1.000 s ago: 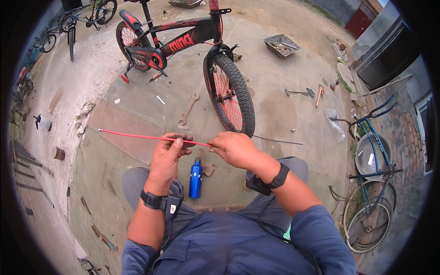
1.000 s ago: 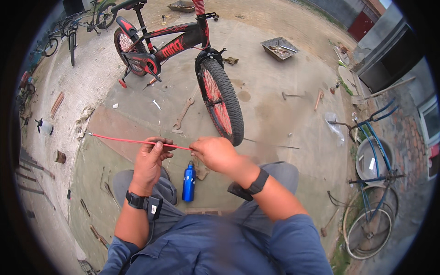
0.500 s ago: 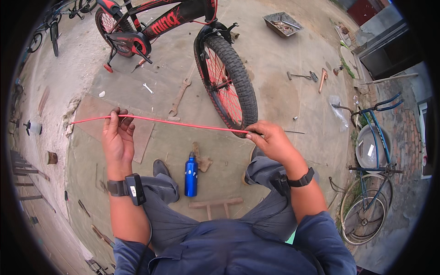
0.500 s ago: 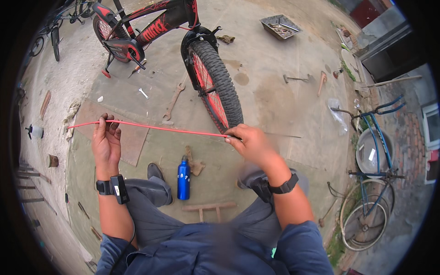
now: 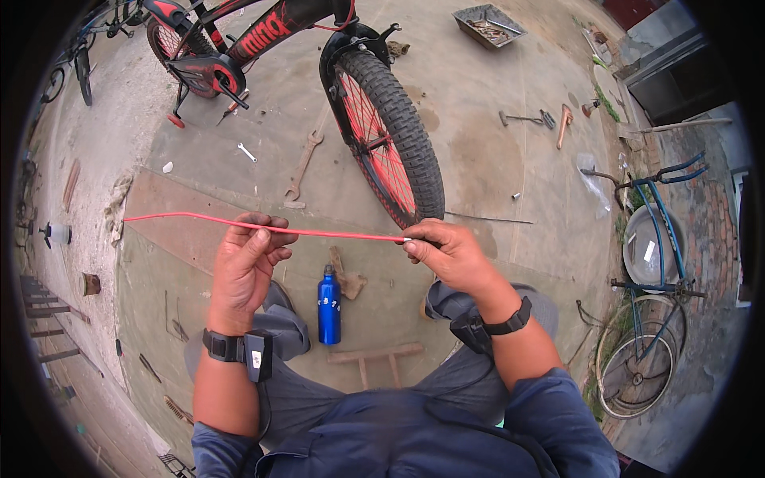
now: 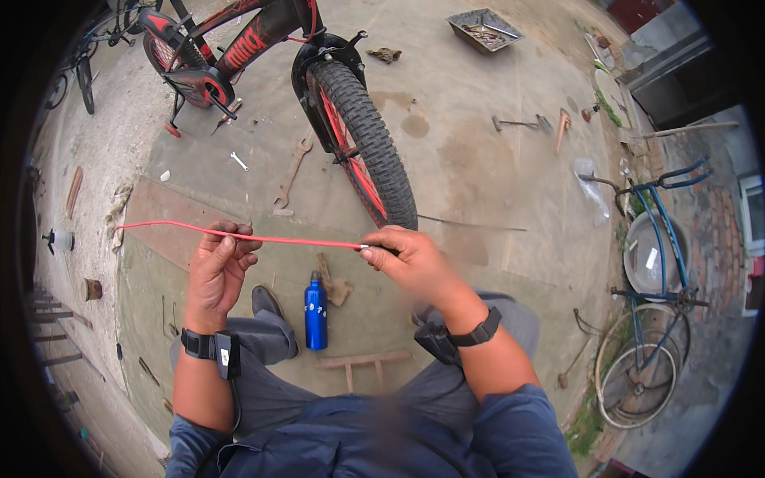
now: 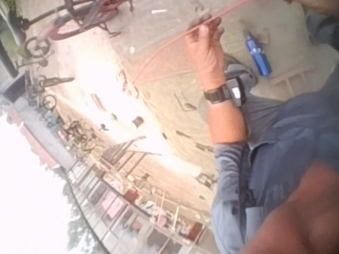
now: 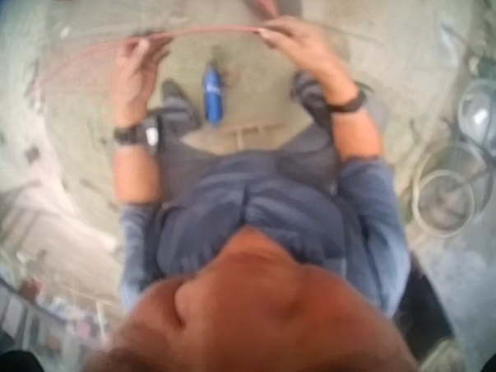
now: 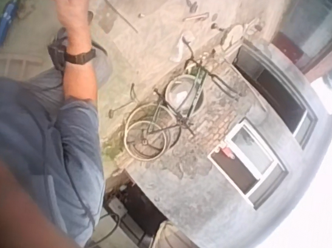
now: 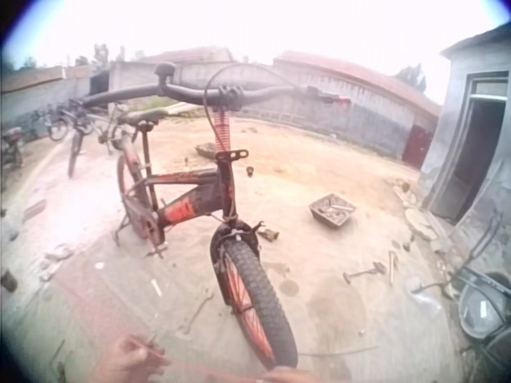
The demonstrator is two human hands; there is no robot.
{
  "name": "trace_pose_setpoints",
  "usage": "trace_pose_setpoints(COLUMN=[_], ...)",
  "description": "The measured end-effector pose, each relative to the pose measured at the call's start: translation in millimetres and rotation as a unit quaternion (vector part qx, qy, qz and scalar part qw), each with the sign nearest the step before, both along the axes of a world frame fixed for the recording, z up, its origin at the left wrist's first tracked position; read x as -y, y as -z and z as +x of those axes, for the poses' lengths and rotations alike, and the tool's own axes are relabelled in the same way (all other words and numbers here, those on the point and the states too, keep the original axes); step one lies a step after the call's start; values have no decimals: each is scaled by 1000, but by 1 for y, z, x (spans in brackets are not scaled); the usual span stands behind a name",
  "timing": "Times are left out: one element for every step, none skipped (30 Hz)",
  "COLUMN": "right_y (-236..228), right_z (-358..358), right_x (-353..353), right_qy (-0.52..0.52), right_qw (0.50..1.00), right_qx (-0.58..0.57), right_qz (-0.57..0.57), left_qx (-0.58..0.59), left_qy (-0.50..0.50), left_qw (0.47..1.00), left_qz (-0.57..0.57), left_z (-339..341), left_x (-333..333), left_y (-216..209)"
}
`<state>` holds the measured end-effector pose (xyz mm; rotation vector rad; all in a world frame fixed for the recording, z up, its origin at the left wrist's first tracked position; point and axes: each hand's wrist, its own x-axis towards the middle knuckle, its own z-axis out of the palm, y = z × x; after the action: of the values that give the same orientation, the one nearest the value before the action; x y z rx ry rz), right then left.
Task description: The person removes a red cable housing and inner wire from a bicycle, then measures and compares the lengths of the housing and wire. They insert the wire into the housing and attach a metal ferrule to the end, preparing the cable assembly.
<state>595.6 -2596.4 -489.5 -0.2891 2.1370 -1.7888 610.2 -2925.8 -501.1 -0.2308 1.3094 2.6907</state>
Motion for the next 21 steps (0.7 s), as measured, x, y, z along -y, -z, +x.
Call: trace_pose_setpoints(right_y=[1, 1, 1, 2, 2, 2, 1, 1, 0, -1, -2, -4, -5, -6, -8, -9, -10, -10, -11, -11, -10], right_z=[2, 3, 2, 1, 0, -2, -4, -6, -7, -7, -7, -7, -7, -6, -7, -9, -8, -8, -9, -10, -9], right_x=[2, 2, 3, 3, 2, 0, -1, -2, -2, -3, -3, -3, -3, -4, -5, -7, -8, -9, -11, -12, -12], right_qy=[-4, -12, -15, -20, -26, -30, -35, -39, -36, -32, -27, -23, -19, -13, -14, -15, -12, -17, -19, -19, -16], right_qw=[1000, 1000, 1000, 997, 994, 986, 979, 970, 970, 971, 973, 973, 975, 978, 975, 974, 973, 971, 969, 969, 969], right_qx=[10, 18, -22, -63, -90, -136, -168, -199, -193, -187, -176, -170, -159, -146, -155, -159, -159, -165, -174, -180, -179], right_qz=[-6, -20, 15, 41, 65, 90, 112, 135, 141, 147, 148, 153, 152, 146, 157, 163, 167, 170, 172, 167, 169], left_qx=[6, 12, 5, 5, 5, 4, 5, 9, 11, 13, 12, 10, 7, 10, 12, 15, 15, 13, 5, 10, 12], left_qy=[15, 29, 19, 8, -5, -24, -36, -35, -42, -48, -50, -53, -62, -61, -65, -74, -71, -73, -77, -76, -78], left_qw=[1000, 999, 1000, 1000, 1000, 999, 999, 999, 998, 998, 998, 998, 997, 997, 996, 996, 996, 996, 995, 995, 995], left_qz=[-4, -8, -16, -22, -28, -34, -38, -39, -41, -42, -43, -45, -46, -49, -51, -54, -55, -58, -58, -61, -62], left_z=[1, 2, 2, 2, 1, 0, -1, -1, -2, -2, -2, -2, -2, -3, -3, -3, -4, -4, -5, -5, -5], left_x=[-4, -6, -6, -5, -3, 0, 2, 5, 6, 7, 9, 10, 10, 11, 11, 12, 12, 13, 14, 14, 14], left_y=[2, 3, 3, 4, 4, 4, 4, 4, 4, 4, 3, 3, 3, 3, 3, 4, 4, 4, 4, 4, 4])
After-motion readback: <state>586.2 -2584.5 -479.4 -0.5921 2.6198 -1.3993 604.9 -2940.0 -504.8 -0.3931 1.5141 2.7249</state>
